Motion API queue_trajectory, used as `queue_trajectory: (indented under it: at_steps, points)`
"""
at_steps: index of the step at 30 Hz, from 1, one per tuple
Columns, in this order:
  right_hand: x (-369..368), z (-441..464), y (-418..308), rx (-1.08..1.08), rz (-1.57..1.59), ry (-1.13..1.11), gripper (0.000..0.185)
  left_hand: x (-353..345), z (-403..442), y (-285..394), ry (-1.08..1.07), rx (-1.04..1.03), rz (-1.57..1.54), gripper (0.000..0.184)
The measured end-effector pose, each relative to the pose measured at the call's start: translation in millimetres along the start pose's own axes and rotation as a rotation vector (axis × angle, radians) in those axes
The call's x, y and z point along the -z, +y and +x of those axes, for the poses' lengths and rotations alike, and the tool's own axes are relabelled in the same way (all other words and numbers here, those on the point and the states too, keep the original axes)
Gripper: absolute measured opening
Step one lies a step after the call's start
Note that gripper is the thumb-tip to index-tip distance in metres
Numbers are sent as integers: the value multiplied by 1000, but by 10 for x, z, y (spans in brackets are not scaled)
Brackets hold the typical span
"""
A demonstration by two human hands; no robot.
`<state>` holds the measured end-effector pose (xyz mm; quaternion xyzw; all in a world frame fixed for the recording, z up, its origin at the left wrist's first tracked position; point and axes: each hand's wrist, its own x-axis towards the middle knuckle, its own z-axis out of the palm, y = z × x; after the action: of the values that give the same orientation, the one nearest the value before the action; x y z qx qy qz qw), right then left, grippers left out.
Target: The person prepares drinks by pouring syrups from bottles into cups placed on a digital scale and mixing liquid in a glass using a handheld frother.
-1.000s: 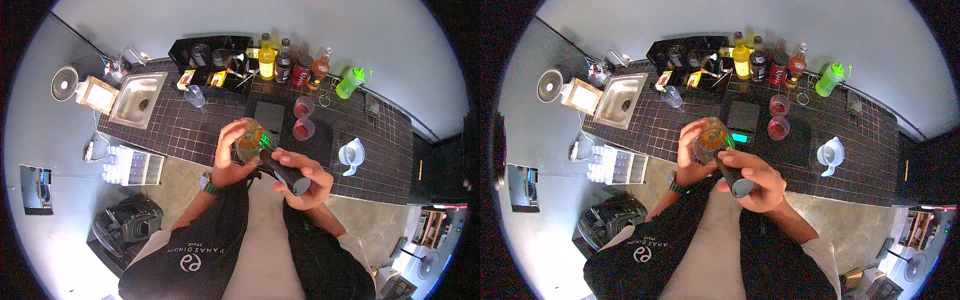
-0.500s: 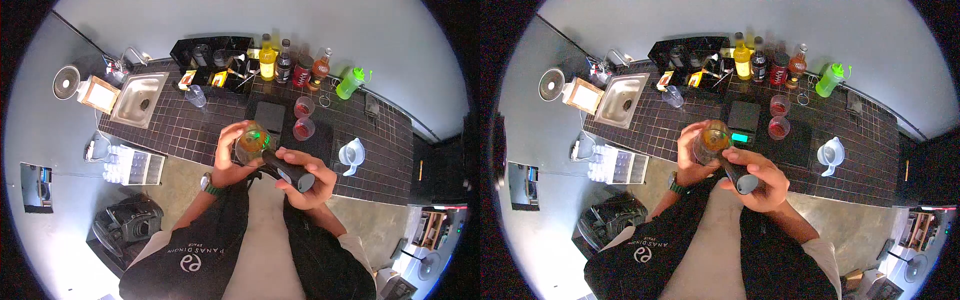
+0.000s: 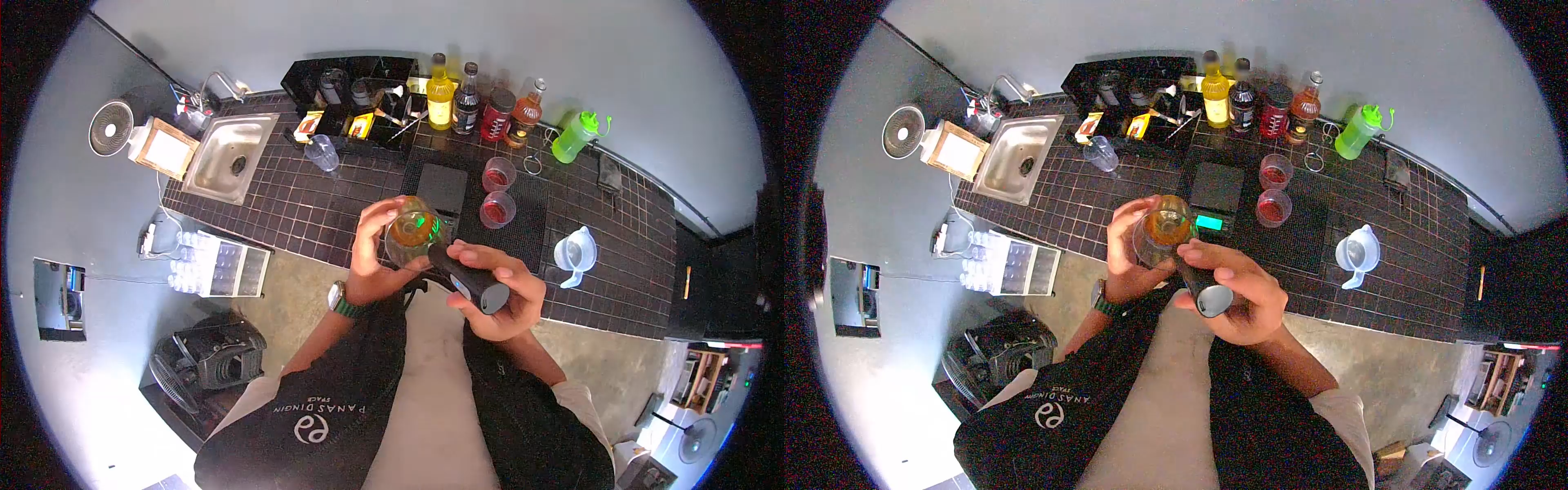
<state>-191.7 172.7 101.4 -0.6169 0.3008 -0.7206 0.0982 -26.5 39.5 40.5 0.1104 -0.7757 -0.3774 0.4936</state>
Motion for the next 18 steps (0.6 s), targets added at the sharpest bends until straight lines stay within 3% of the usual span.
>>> queue_trajectory:
  at_steps: [18]
  points:
    - [108,20,-8,-7,-39,-64,69,-69,78,21,-19,11,45,86]
